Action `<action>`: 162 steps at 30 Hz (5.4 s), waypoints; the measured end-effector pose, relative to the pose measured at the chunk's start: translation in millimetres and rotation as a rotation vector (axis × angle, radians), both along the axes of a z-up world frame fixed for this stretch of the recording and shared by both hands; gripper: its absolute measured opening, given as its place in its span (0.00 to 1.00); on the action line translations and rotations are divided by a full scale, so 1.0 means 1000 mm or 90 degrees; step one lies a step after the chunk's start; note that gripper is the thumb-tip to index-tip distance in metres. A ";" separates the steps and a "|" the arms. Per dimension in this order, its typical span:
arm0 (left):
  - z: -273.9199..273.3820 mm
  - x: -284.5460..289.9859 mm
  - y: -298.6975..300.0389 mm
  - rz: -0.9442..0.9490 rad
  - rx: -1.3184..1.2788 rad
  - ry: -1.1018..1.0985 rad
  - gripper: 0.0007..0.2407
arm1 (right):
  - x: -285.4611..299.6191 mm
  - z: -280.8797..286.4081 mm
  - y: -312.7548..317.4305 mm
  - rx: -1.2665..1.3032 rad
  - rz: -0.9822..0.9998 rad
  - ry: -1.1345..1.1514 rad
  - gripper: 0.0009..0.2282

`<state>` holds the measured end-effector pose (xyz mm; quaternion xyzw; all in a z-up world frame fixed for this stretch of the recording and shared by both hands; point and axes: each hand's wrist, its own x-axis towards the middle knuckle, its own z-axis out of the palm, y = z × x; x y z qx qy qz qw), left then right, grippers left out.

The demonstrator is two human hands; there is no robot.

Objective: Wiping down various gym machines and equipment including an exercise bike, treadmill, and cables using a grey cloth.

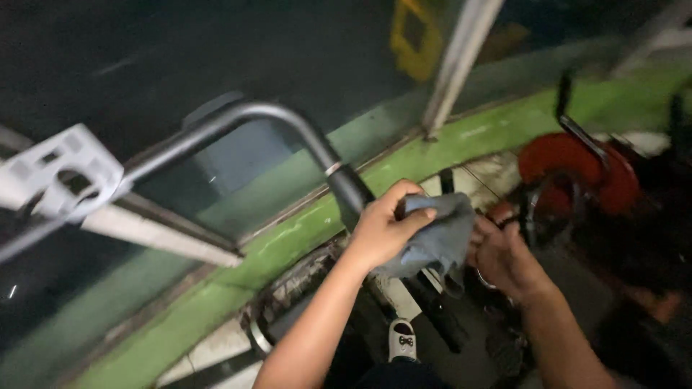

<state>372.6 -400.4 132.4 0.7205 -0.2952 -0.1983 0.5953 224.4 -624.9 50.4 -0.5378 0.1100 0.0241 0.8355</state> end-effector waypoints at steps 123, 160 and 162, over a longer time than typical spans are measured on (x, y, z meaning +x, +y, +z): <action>-0.243 -0.668 -0.594 -0.792 0.037 -0.145 0.22 | -0.764 -0.214 -0.229 0.217 -1.188 0.029 0.24; -0.391 -1.129 -1.245 -0.491 0.134 0.622 0.16 | -1.221 -0.300 -0.976 0.304 -0.812 0.050 0.31; -0.388 -1.148 -1.295 -0.557 0.170 0.600 0.17 | -1.233 -0.285 -1.021 0.283 -0.860 0.107 0.31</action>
